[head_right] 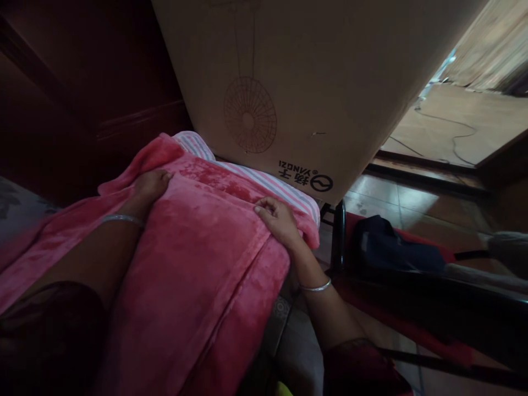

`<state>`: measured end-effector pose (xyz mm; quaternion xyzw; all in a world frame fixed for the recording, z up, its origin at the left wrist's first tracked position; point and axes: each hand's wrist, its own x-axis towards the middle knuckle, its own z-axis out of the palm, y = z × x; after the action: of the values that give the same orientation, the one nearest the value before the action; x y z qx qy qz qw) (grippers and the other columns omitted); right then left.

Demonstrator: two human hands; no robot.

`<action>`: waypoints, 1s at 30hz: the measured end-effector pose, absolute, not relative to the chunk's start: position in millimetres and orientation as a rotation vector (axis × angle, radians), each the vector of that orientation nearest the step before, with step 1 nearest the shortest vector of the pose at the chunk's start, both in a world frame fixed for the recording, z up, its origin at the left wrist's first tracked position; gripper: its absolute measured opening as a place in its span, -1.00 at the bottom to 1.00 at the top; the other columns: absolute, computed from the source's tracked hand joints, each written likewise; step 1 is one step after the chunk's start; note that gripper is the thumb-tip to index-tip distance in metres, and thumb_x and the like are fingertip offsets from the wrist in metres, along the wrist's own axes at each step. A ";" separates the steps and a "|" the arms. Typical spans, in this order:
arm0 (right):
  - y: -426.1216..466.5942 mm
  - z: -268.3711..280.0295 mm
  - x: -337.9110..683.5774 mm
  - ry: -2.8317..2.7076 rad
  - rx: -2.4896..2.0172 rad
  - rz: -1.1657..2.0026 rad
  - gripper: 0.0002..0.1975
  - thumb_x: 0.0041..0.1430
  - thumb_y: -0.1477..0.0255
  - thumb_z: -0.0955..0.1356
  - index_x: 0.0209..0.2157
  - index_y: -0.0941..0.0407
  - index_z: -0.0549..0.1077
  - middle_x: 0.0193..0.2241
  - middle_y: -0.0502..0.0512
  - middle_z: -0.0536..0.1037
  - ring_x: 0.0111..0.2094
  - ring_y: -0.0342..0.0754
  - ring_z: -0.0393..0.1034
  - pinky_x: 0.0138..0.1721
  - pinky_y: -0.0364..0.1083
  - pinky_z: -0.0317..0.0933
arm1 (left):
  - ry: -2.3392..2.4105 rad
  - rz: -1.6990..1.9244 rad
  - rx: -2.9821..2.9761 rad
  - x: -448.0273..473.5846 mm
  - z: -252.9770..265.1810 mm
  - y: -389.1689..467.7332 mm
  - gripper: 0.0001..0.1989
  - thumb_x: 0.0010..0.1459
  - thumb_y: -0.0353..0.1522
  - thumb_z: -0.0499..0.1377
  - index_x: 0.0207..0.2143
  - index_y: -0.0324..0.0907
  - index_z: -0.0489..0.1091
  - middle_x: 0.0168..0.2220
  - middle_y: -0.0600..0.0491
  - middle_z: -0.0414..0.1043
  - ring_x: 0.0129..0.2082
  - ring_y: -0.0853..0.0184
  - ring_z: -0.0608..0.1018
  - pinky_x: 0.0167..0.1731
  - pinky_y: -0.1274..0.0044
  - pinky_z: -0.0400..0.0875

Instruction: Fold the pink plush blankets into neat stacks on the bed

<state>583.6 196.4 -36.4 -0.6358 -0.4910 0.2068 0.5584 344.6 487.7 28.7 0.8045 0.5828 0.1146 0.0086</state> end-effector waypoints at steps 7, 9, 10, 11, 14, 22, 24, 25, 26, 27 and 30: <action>190.9 -24.9 582.4 -1.065 -1.415 0.530 -0.52 0.22 -0.07 0.26 -0.40 0.06 0.49 -0.31 0.07 0.57 -0.19 0.05 0.41 -0.04 0.00 0.29 | 1.897 0.408 2.462 343.2 24.4 485.2 -0.60 0.36 -0.17 -0.04 -0.11 -0.16 0.52 -0.02 -0.16 0.56 0.00 0.04 0.54 -0.10 0.35 0.38; 188.6 -22.1 581.9 -1.024 -1.392 0.557 -0.54 0.24 -0.04 0.25 -0.40 0.04 0.50 -0.29 0.08 0.59 -0.17 0.06 0.43 0.02 0.01 0.28 | 1.898 0.411 2.466 343.2 25.4 484.0 -0.60 0.36 -0.18 -0.05 -0.14 -0.16 0.52 -0.03 -0.18 0.56 0.00 0.03 0.54 -0.11 0.34 0.39; 187.6 -21.5 582.0 -1.014 -1.376 0.571 -0.56 0.23 -0.02 0.26 -0.40 0.04 0.51 -0.28 0.07 0.59 -0.18 0.06 0.43 0.02 0.01 0.28 | 1.893 0.423 2.463 342.9 26.1 483.8 -0.60 0.35 -0.18 -0.06 -0.14 -0.16 0.52 -0.04 -0.18 0.56 -0.01 0.03 0.54 -0.11 0.34 0.39; 186.7 -21.3 582.4 -1.015 -1.353 0.582 -0.58 0.23 -0.01 0.27 -0.39 0.03 0.52 -0.28 0.07 0.59 -0.18 0.06 0.43 0.03 0.02 0.28 | 1.880 0.435 2.460 342.3 26.8 483.8 -0.60 0.35 -0.18 -0.06 -0.15 -0.16 0.52 -0.05 -0.17 0.57 -0.02 0.03 0.55 -0.12 0.34 0.40; 183.8 -22.1 584.3 -1.064 -1.275 0.622 -0.64 0.21 0.04 0.33 -0.32 0.04 0.55 -0.21 0.06 0.59 -0.10 0.06 0.43 0.06 0.02 0.25 | 1.852 0.460 2.425 340.2 28.0 484.1 -0.59 0.35 -0.17 -0.06 -0.15 -0.15 0.52 -0.05 -0.16 0.57 -0.02 0.04 0.55 -0.12 0.35 0.40; 180.7 -29.6 583.0 -1.115 -1.334 0.555 -0.66 0.14 0.13 0.42 -0.16 0.06 0.51 -0.12 0.10 0.57 -0.08 0.04 0.43 0.00 -0.01 0.27 | 1.882 0.731 2.352 337.3 23.9 485.9 -0.59 0.37 -0.24 -0.07 0.01 -0.18 0.49 -0.03 -0.20 0.57 -0.02 0.02 0.56 -0.09 0.33 0.38; 181.7 -32.1 581.4 -1.087 -1.341 0.486 -0.69 0.15 0.17 0.40 -0.16 0.06 0.50 -0.15 0.09 0.57 -0.11 0.01 0.43 -0.04 -0.03 0.27 | 1.915 0.736 2.322 336.5 22.1 488.8 -0.61 0.36 -0.25 -0.04 -0.01 -0.19 0.50 -0.04 -0.21 0.57 -0.04 0.02 0.56 -0.10 0.33 0.38; 182.1 -33.0 580.9 -1.080 -1.345 0.472 -0.70 0.14 0.19 0.40 -0.16 0.07 0.50 -0.16 0.08 0.57 -0.14 0.00 0.42 -0.06 -0.04 0.27 | 1.919 0.709 2.318 336.1 21.4 490.1 -0.64 0.35 -0.25 -0.01 -0.05 -0.19 0.52 -0.06 -0.21 0.58 -0.06 0.02 0.56 -0.12 0.33 0.38; 182.4 -33.5 580.5 -1.079 -1.352 0.469 -0.71 0.13 0.21 0.40 -0.16 0.07 0.51 -0.18 0.08 0.57 -0.17 -0.02 0.42 -0.09 -0.05 0.27 | 1.911 0.675 2.324 335.7 21.0 491.1 -0.67 0.33 -0.25 0.02 -0.09 -0.18 0.53 -0.08 -0.21 0.58 -0.07 0.02 0.56 -0.14 0.34 0.38; 182.5 -33.7 580.3 -1.083 -1.360 0.477 -0.72 0.12 0.23 0.40 -0.17 0.08 0.51 -0.20 0.07 0.57 -0.20 -0.03 0.41 -0.11 -0.06 0.26 | 1.897 0.645 2.338 335.3 20.8 491.7 -0.68 0.32 -0.24 0.04 -0.14 -0.18 0.54 -0.09 -0.21 0.59 -0.08 0.02 0.56 -0.16 0.34 0.38; 182.2 -33.2 580.7 -1.088 -1.391 0.527 -0.71 0.08 0.25 0.39 -0.18 0.09 0.53 -0.28 0.04 0.54 -0.31 -0.07 0.35 -0.23 -0.10 0.22 | 1.846 0.598 2.383 334.2 21.5 491.8 -0.65 0.32 -0.18 0.01 -0.24 -0.17 0.52 -0.15 -0.19 0.59 -0.14 0.05 0.56 -0.25 0.38 0.34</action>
<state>580.7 182.2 -33.2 -0.6011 -0.4704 0.2278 0.6045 334.2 491.8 21.5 0.7750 0.6003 0.1945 0.0343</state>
